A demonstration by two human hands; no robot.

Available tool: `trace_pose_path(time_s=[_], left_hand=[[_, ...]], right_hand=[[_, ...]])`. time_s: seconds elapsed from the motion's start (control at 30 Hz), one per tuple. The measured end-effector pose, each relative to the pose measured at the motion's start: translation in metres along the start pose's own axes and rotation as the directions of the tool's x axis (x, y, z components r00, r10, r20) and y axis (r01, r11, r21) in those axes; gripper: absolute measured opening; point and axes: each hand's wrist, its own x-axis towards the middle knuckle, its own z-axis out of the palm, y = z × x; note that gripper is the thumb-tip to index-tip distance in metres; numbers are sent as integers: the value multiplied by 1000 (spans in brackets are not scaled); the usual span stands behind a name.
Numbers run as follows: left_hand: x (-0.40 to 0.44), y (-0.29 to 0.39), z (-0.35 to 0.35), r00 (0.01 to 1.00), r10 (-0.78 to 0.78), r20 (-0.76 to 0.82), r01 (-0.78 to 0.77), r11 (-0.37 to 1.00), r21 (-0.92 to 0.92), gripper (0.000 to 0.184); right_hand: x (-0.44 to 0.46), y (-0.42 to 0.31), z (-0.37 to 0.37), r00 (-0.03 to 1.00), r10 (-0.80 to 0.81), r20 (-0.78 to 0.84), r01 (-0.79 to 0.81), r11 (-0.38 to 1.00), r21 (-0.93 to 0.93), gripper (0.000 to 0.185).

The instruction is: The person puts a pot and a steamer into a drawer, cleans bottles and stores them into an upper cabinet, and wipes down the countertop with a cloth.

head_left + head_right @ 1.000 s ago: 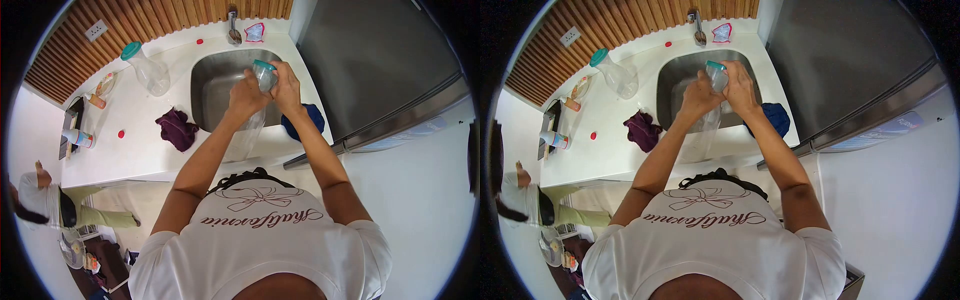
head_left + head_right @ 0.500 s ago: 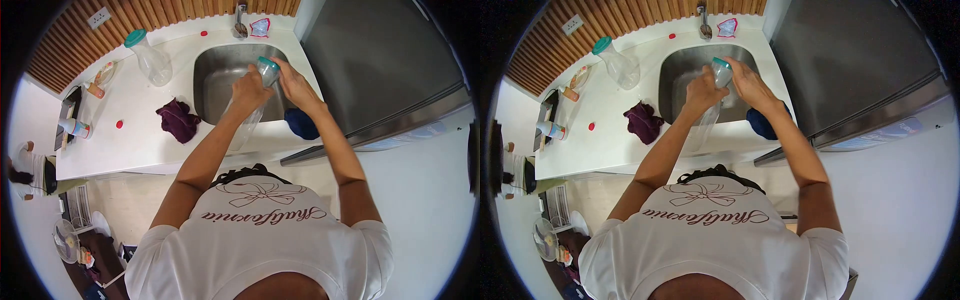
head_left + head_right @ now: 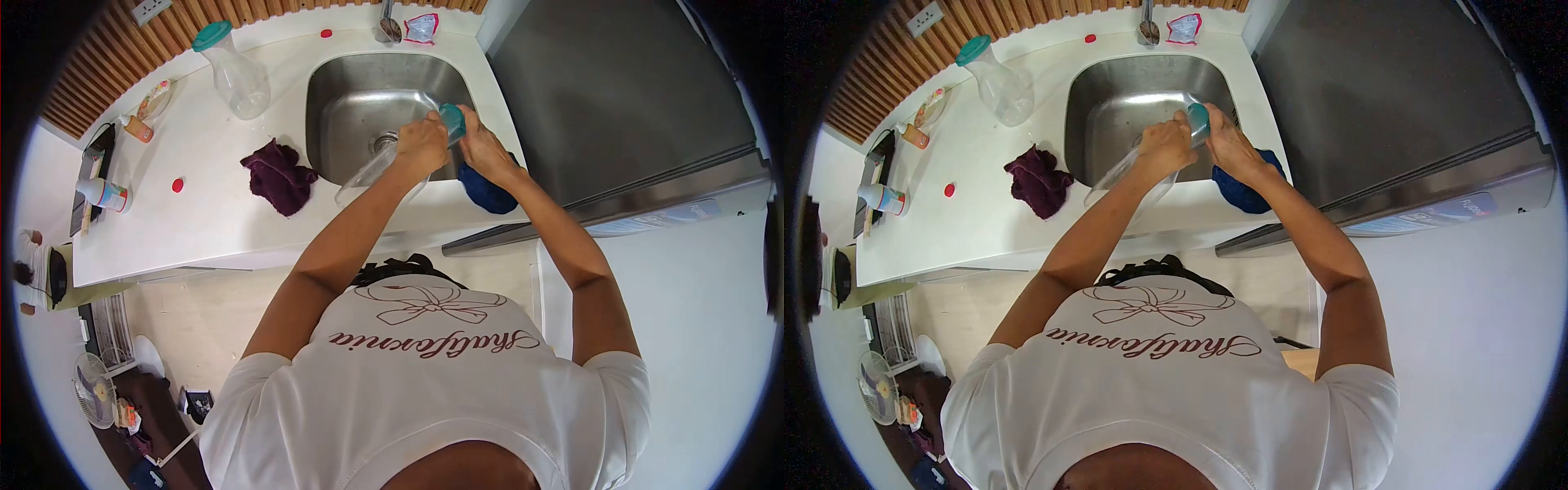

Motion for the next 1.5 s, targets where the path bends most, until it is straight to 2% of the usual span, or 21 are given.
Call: trace_pose_path(time_s=[0.17, 0.23, 0.27, 0.33, 0.47, 0.6, 0.67, 0.7, 0.77, 0.83, 0.87, 0.93, 1.0, 1.03, 1.07, 1.13, 1.17, 1.23, 1.37, 1.43, 1.5], left_hand=[[2, 1, 8, 999, 35, 35, -37, 997, 68, 56], [1, 4, 8, 997, 16, 73, -23, 995, 97, 34], [3, 1, 16, 997, 14, 76, -22, 995, 94, 34], [8, -4, 29, 993, 96, 68, -105, 983, 150, 57], [12, 1, 39, 993, 12, 115, -28, 990, 139, 55], [10, 8, 46, 994, 14, 106, -36, 977, 210, 51], [9, 10, 51, 996, -8, 88, -13, 974, 228, 49], [7, 9, 53, 999, 19, 45, -28, 979, 200, 49], [6, 2, 46, 999, 43, -5, -42, 984, 175, 49], [5, -14, 29, 990, 69, 125, -41, 976, -212, 49], [1, -19, 10, 990, 63, 126, -35, 976, -215, 49], [-7, -25, -29, 826, 186, 532, 182, 806, -564, 53], [-2, -40, 5, 829, 134, 542, 297, 717, -631, 55], [-2, -42, 6, 826, 92, 556, 391, 615, -684, 58], [-2, -44, 7, 827, 85, 556, 397, 610, -685, 58], [1, -44, 4, 892, -167, 421, 307, 905, -293, 60], [-1, -40, 6, 891, -173, 419, 314, 902, -295, 60], [-4, -30, 15, 966, -196, 170, 199, 980, -4, 63], [4, -21, 31, 933, -242, 264, 233, 970, 65, 59], [8, -24, 48, 969, -161, 189, 154, 987, 52, 56], [15, -21, 66, 962, -210, 175, 202, 977, 62, 54]], right_hand=[[-7, 7, 12, 993, 116, 19, -117, 993, 35, 54], [-9, 8, 19, 995, 98, -11, -97, 994, 55, 53], [-11, 10, 22, 996, 79, -44, -75, 994, 74, 53], [-15, 12, 24, 991, 133, 16, -134, 986, 102, 51], [-23, 15, 31, 971, 224, 81, -234, 961, 145, 49], [-33, 19, 39, 982, 188, 2, -186, 970, 154, 50], [-35, 17, 38, 960, 279, 38, -281, 945, 166, 50], [-38, 16, 38, 959, 282, 40, -284, 944, 168, 50], [-40, 17, 38, 988, 133, -72, -118, 976, 183, 51], [-41, 21, 44, 992, 82, -90, -64, 980, 190, 50], [-43, 22, 48, 993, 43, -108, -21, 979, 203, 50], [-37, 19, 52, 991, 9, -136, 23, 973, 230, 48], [-28, 18, 54, 986, -32, -162, 74, 964, 257, 46], [-21, 16, 52, 991, -1, -130, 38, 958, 283, 42], [-16, 13, 51, 995, 34, -92, -4, 951, 309, 39], [-2, 7, 37, 1000, 0, -17, 5, 944, 330, 36], [4, 5, 31, 999, -23, 49, 4, 938, 345, 34], [14, 9, 29, 997, -52, 55, 31, 942, 334, 33], [24, 18, 22, 973, -124, 195, 71, 964, 258, 34], [24, 19, 19, 950, -109, 292, 35, 968, 247, 34], [28, 11, 11, 923, -40, 383, -40, 980, 197, 36]])
